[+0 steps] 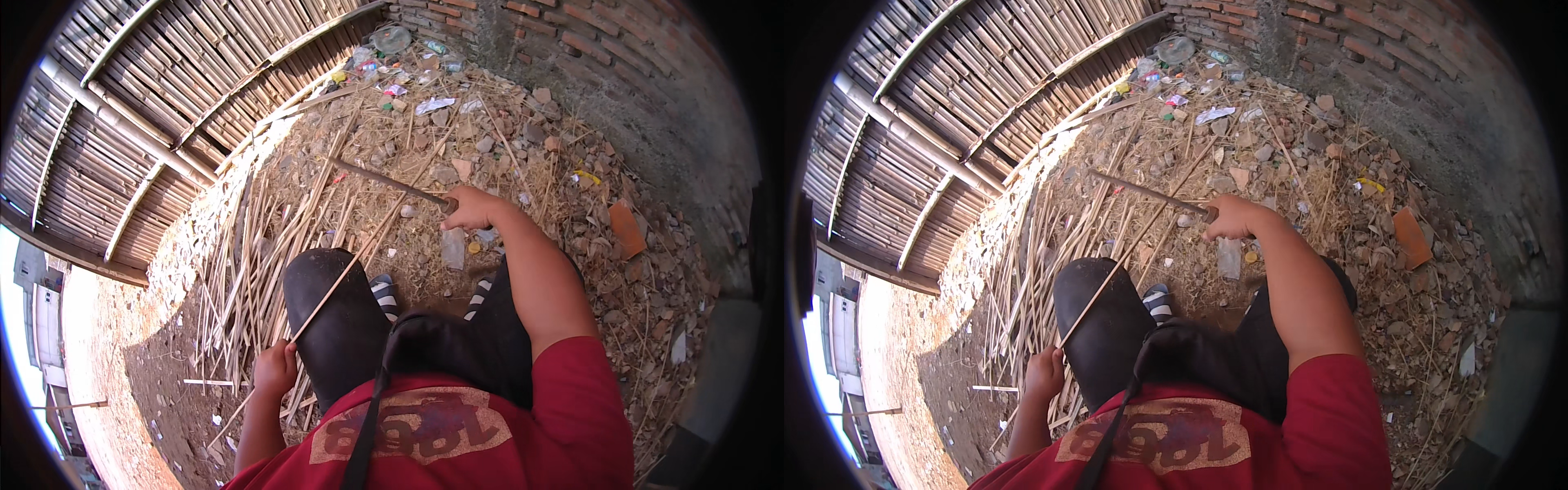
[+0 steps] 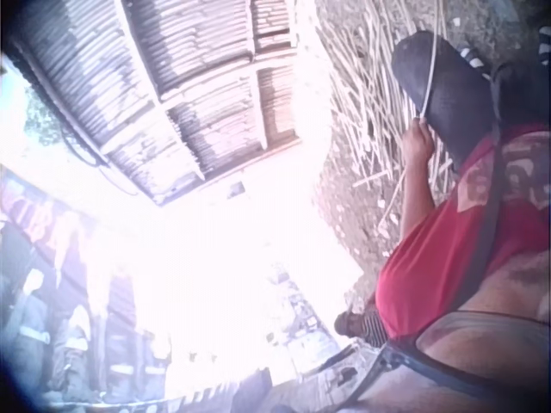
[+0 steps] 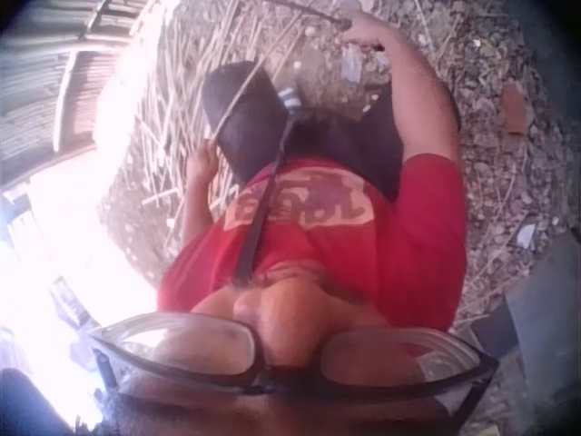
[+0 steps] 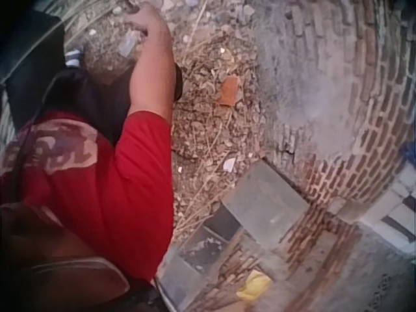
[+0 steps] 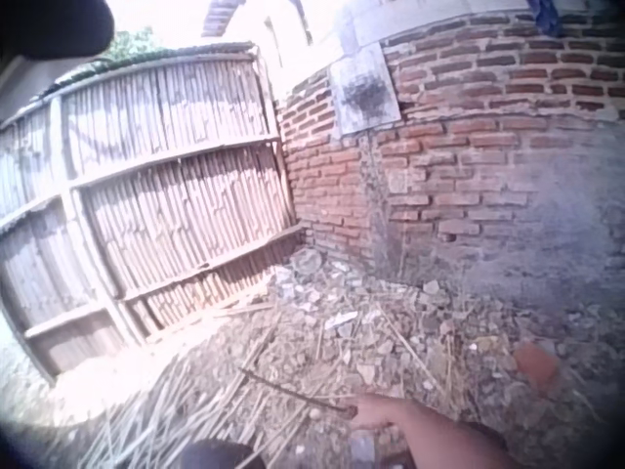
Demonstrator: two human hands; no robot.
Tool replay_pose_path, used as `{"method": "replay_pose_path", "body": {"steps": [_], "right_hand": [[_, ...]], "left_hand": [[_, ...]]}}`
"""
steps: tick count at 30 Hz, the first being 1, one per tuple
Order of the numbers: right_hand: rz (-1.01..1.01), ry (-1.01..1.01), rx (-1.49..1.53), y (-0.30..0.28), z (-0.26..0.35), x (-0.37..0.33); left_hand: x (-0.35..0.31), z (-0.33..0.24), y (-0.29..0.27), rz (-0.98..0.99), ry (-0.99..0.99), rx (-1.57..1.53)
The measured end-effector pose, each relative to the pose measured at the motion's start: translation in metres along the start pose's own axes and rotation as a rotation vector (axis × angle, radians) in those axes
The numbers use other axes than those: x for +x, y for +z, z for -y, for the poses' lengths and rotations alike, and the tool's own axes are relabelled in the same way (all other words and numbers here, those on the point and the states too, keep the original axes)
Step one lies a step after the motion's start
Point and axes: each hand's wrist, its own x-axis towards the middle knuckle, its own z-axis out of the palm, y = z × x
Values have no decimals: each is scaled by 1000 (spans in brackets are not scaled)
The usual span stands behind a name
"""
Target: The person scrapes thin bamboo sticks with a large blade while seated on the ground.
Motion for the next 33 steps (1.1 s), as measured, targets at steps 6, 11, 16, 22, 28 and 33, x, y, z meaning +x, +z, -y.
{"method": "replay_pose_path", "body": {"steps": [6, 11, 16, 22, 28, 33], "right_hand": [[-194, 53, -13, -3, 0, -1], [7, -19, -113, 2, 34, -11], [-68, 182, 125, -16, -10, -2], [77, -77, -176, -2, 65, -20], [-141, 207, 2, -9, 3, 6], [-64, 52, -209, -5, 57, -16]], "left_hand": [[-8, -11, -15, 3, -22, 17], [-5, -8, -5, -19, -28, 48], [2, -9, -8, -60, -18, 42], [-7, -13, -6, -18, -67, 98], [4, -7, 0, -59, -59, 125], [-6, -20, -15, -18, -113, 141]]}}
